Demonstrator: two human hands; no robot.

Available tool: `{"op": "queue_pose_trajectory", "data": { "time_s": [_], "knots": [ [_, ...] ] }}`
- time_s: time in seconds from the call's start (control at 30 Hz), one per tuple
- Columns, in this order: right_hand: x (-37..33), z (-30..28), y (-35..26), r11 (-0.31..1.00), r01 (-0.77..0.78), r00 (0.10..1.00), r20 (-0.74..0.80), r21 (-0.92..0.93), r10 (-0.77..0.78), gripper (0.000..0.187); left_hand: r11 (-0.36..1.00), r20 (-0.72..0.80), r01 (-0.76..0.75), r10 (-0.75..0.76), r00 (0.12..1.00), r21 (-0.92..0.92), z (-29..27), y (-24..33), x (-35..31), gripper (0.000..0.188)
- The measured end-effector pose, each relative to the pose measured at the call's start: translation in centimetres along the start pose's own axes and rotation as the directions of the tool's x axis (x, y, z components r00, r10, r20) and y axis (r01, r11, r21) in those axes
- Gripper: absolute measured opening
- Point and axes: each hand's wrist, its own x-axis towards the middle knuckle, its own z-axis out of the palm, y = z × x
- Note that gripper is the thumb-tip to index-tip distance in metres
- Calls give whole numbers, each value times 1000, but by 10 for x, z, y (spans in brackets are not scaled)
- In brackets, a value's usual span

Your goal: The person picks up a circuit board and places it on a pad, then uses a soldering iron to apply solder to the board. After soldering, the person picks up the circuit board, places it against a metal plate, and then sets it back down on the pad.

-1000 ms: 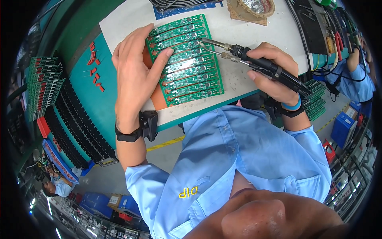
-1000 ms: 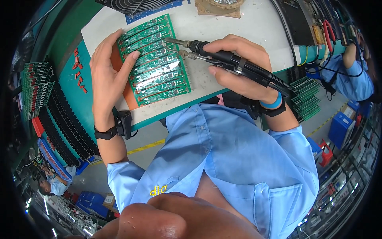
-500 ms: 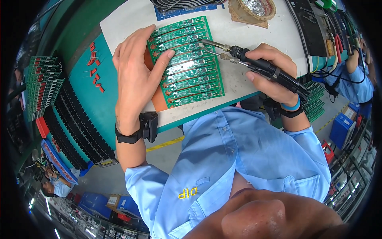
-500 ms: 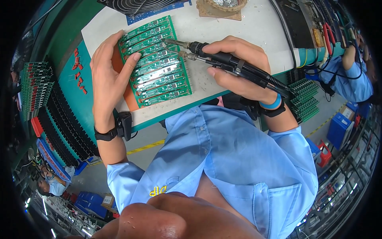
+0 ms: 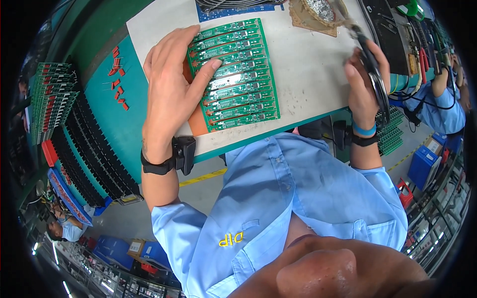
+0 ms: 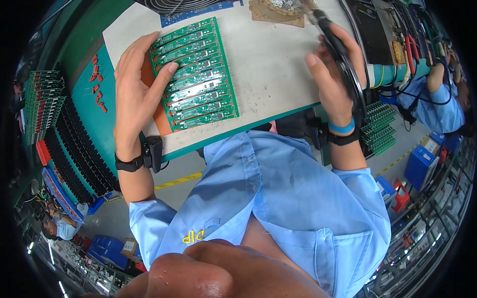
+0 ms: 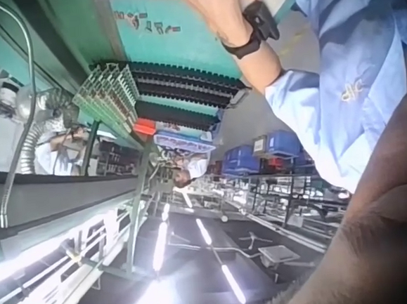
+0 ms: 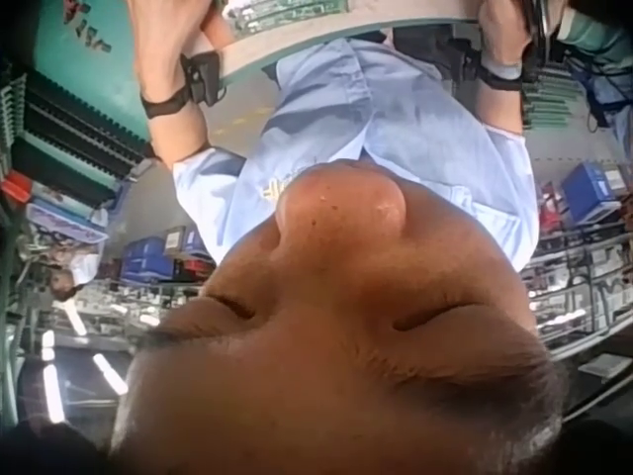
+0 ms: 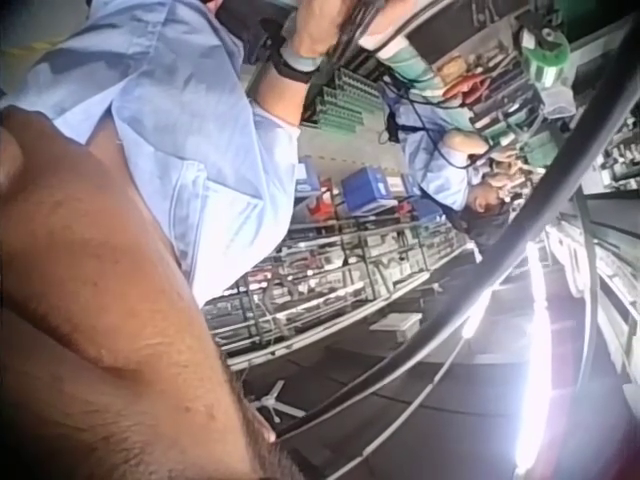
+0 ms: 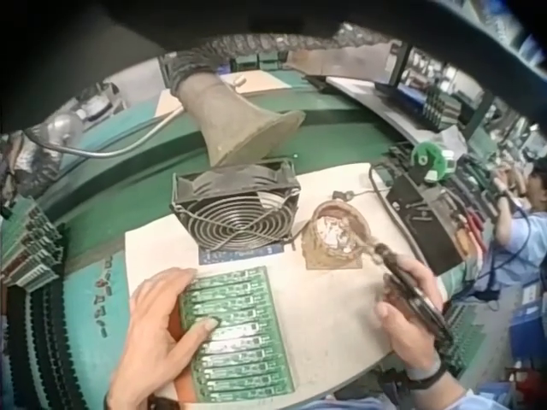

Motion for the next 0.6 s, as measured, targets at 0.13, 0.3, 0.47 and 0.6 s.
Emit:
{"op": "queue_pose_trajectory", "data": {
  "time_s": [0.13,0.3,0.47,0.6],
  "knots": [
    [-2,-1,-1,994,24,1000,-15,109,-23,54,999,26,-44,44,999,-1,3,1,2,55],
    [1,4,-15,970,170,958,200,174,-204,53,998,51,-18,20,999,-53,5,2,5,57],
    [6,10,-29,964,264,887,387,19,-251,46,997,67,-18,23,998,-71,5,3,5,59],
    [3,11,-28,980,198,889,424,-18,-172,41,996,71,-45,50,996,-76,6,5,3,61]
  ]
}}
